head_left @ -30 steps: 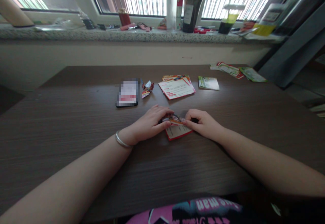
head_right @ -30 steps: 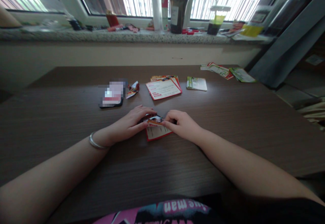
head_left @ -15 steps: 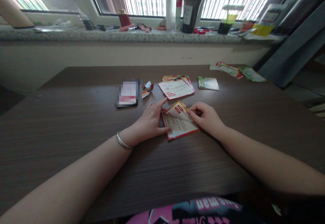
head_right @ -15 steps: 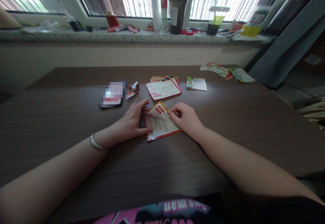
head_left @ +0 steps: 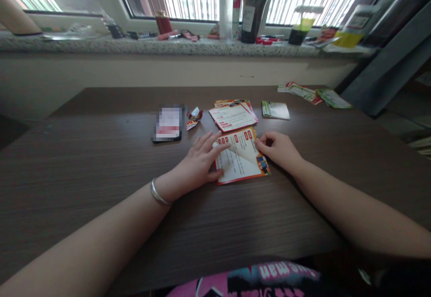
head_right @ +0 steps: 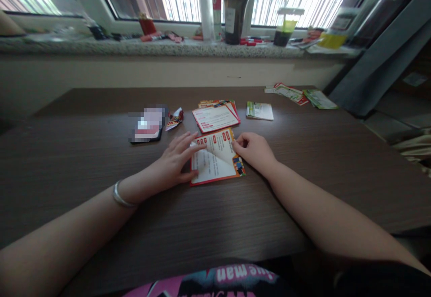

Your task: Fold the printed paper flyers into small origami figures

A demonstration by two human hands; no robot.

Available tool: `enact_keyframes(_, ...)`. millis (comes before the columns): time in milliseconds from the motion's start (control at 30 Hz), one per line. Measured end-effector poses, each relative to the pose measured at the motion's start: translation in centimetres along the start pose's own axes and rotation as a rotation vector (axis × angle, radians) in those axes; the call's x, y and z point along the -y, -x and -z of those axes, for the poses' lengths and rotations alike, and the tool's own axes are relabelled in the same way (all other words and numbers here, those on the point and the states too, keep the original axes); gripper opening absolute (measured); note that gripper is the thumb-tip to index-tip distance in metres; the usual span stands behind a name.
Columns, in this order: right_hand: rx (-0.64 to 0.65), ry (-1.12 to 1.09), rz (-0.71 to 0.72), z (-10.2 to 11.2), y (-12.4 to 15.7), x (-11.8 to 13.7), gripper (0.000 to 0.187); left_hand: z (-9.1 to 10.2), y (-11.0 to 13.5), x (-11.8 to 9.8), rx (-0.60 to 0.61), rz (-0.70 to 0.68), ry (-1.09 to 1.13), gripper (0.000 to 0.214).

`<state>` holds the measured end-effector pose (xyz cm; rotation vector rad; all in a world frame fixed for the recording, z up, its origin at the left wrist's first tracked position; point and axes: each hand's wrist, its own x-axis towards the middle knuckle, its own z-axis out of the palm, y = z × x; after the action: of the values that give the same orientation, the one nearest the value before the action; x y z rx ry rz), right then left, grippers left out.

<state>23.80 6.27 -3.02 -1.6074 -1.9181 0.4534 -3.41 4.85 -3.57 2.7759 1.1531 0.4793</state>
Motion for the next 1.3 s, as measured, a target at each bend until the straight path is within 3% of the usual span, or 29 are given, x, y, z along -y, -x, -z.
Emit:
enact_keyframes(133, 0.047, 0.035, -0.023, -0.1, -0.3, -0.5, 0.020, 0.3, -0.3, 0.0, 0.128, -0.074, -0.039, 0.056)
enact_keyframes(300, 0.059, 0.063, -0.035, -0.3, -0.4, -0.8, 0.024, 0.4, -0.3, -0.2, 0.134, -0.152, -0.030, 0.044)
enact_keyframes(567, 0.060, 0.076, 0.020, -0.4, -0.4, -1.0, 0.023, 0.9, -0.4, -0.6, 0.181, -0.205, -0.036, 0.045)
enact_keyframes(667, -0.014, 0.073, 0.092, -0.5, -0.3, -1.0, 0.019, 1.1, -0.3, -0.6, 0.190, -0.219, -0.022, 0.047)
enact_keyframes(767, -0.072, 0.062, 0.212, -0.4, -0.1, -0.4, 0.041, 1.1, -0.2, -0.6, 0.177, -0.233, -0.012, 0.048)
enact_keyframes(867, -0.065, 0.109, 0.425, -0.1, 0.2, 0.3, 0.029, 1.2, -0.1, -0.7, 0.161, -0.230, -0.020, 0.047)
enact_keyframes(933, -0.017, 0.145, 0.548, 0.1, 0.5, 0.9, 0.018, 1.4, -0.1, -1.0, 0.157, -0.226, -0.033, 0.046)
enact_keyframes(1033, 0.086, 0.152, 0.658, 0.3, 0.8, 1.5, 0.018, 1.6, -0.2, -1.3, 0.148, -0.216, -0.054, 0.046)
enact_keyframes(1300, 0.253, 0.125, 0.732, 0.3, 0.6, 1.7, 0.022, 2.1, -0.3, -2.2, 0.118, -0.089, -0.149, 0.040)
